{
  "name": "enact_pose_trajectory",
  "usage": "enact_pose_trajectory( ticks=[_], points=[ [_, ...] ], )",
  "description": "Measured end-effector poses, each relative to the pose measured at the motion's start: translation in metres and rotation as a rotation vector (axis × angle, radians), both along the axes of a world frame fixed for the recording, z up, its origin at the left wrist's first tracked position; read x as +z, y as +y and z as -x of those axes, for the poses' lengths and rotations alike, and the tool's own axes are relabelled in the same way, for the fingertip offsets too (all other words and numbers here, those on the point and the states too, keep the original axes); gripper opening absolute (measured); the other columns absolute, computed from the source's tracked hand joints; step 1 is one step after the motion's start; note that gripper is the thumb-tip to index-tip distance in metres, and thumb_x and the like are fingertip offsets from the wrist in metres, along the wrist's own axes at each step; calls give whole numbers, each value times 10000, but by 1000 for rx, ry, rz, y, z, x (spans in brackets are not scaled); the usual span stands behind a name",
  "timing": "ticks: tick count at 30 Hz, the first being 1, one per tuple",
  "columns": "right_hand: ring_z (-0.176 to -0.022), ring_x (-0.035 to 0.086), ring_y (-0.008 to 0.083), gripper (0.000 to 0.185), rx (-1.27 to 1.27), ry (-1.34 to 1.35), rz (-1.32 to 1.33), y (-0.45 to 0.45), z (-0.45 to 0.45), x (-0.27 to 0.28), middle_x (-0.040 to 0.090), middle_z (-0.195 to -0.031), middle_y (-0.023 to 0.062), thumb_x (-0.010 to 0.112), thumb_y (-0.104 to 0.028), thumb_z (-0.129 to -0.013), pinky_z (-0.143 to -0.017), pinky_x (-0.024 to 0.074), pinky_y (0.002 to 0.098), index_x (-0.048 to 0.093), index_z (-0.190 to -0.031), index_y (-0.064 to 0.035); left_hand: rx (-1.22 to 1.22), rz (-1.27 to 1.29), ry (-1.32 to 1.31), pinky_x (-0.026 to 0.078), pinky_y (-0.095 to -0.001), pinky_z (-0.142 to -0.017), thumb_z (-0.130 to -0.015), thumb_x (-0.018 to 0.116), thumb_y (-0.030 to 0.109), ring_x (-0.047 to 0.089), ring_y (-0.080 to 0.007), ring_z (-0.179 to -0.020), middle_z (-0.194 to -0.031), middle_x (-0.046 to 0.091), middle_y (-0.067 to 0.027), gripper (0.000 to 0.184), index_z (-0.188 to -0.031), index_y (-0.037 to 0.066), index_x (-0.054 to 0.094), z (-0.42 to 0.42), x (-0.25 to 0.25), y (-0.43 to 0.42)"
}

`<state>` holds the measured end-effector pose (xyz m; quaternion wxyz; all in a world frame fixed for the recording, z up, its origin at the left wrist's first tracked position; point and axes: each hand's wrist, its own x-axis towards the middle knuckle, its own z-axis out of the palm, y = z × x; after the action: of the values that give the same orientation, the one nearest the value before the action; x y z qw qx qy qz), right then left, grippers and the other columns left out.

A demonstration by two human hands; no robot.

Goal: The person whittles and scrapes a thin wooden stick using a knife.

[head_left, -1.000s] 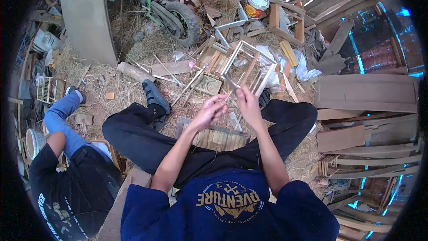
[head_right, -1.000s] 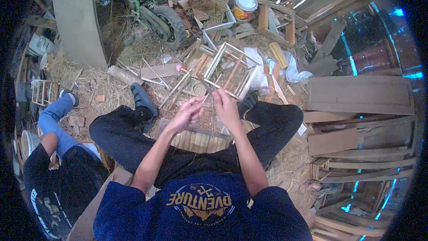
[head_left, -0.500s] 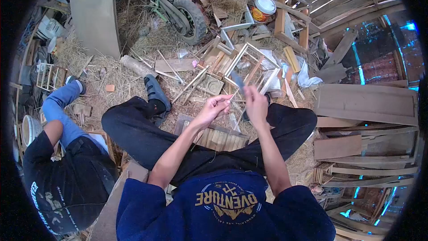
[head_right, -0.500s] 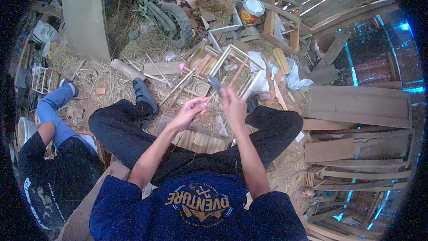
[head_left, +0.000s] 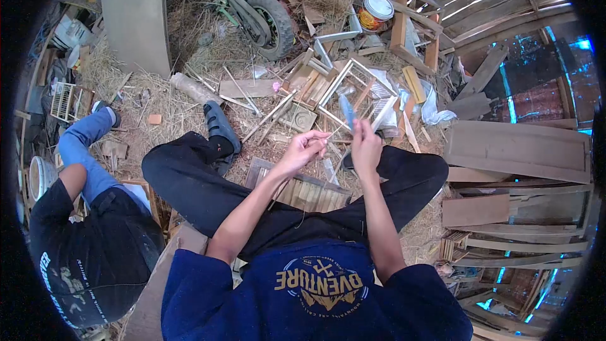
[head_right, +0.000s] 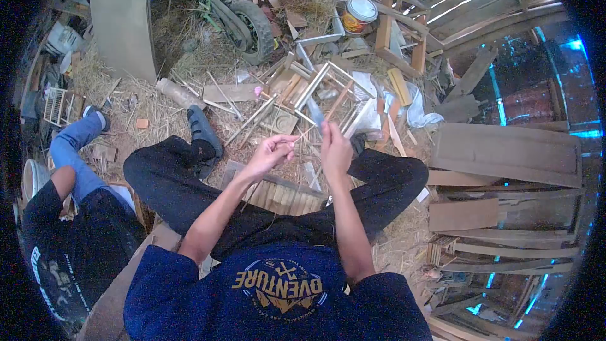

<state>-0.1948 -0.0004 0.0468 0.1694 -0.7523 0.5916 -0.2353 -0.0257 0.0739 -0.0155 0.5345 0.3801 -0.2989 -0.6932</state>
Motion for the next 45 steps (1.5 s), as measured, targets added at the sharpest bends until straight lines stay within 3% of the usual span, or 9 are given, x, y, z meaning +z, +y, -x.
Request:
enact_pose_trajectory(
  ticks=[15, 19, 23, 27, 32, 37, 40, 44, 45],
  points=[
    [-644, 621, 428, 247, -64, -126, -75, -12, 14, 2, 613, -673, 198, 542, -296, -1013, -561, 457, 484, 641, -960, -76, -61, 35, -67, 271, -184, -465, -1007, 580, 187, 374, 3, -516, -798, 660, 22, 261, -1211, 43, 654, -4, 6, -1],
    [-606, 638, 381, 235, 187, -43, 100, 8, 5, -16, 613, -664, 187, 542, -293, -1012, -537, 451, 455, 650, -955, -92, -63, 78, -85, 272, -186, -471, -1014, 569, 198, 380, -4, -523, -785, 638, 39, 250, -1185, 37, 658, -1, -1, 0],
    [-624, 635, 392, 253, -68, -170, -37, -8, 7, -7, 630, -688, 186, 534, -311, -1019, -549, 446, 468, 653, -982, -91, -88, 47, -37, 272, -184, -474, -1020, 566, 219, 399, -8, -532, -785, 625, 40, 268, -1200, 37, 648, -2, -2, -3],
    [-616, 632, 396, 286, 107, -99, 80, 8, -6, -20, 622, -671, 186, 519, -332, -1025, -543, 441, 475, 648, -965, -83, -62, 44, -3, 272, -185, -474, -1024, 561, 230, 400, -8, -542, -771, 608, 42, 271, -1197, 41, 648, -1, 2, 0],
    [-596, 629, 391, 261, -73, -118, 12, -21, 9, -13, 600, -621, 164, 521, -321, -1024, -512, 449, 456, 647, -953, -104, -71, 72, -29, 293, -185, -480, -1029, 549, 246, 417, -8, -563, -743, 566, 53, 268, -1174, 39, 637, -5, 10, -2],
    [-583, 630, 373, 249, 219, 101, 122, -11, 1, -9, 612, -639, 174, 533, -307, -1016, -502, 459, 462, 616, -899, -104, -8, 91, -15, 285, -187, -486, -1039, 532, 262, 395, -19, -564, -734, 530, 56, 250, -1131, 47, 621, -1, -8, -5],
    [-582, 629, 375, 236, 56, 24, 107, -32, 1, -2, 631, -675, 163, 552, -292, -1005, -501, 458, 476, 601, -873, -102, -101, 17, -38, 302, -185, -498, -1036, 538, 254, 411, -23, -580, -740, 522, 55, 236, -1124, 49, 614, -7, -2, -4],
    [-560, 628, 357, 243, 342, 151, 233, -12, -5, -12, 635, -677, 140, 562, -292, -997, -491, 457, 467, 585, -843, -106, -70, -8, -133, 307, -185, -523, -1042, 526, 259, 412, -19, -614, -751, 504, 64, 236, -1117, 51, 609, 1, -15, -2],
    [-557, 629, 355, 244, 356, 173, 260, -12, -4, -11, 632, -666, 139, 560, -287, -999, -496, 455, 471, 580, -834, -109, 26, 197, -257, 327, -190, -556, -1043, 525, 261, 421, -23, -649, -758, 490, 68, 233, -1108, 52, 605, 4, -14, -8]
  ],
)
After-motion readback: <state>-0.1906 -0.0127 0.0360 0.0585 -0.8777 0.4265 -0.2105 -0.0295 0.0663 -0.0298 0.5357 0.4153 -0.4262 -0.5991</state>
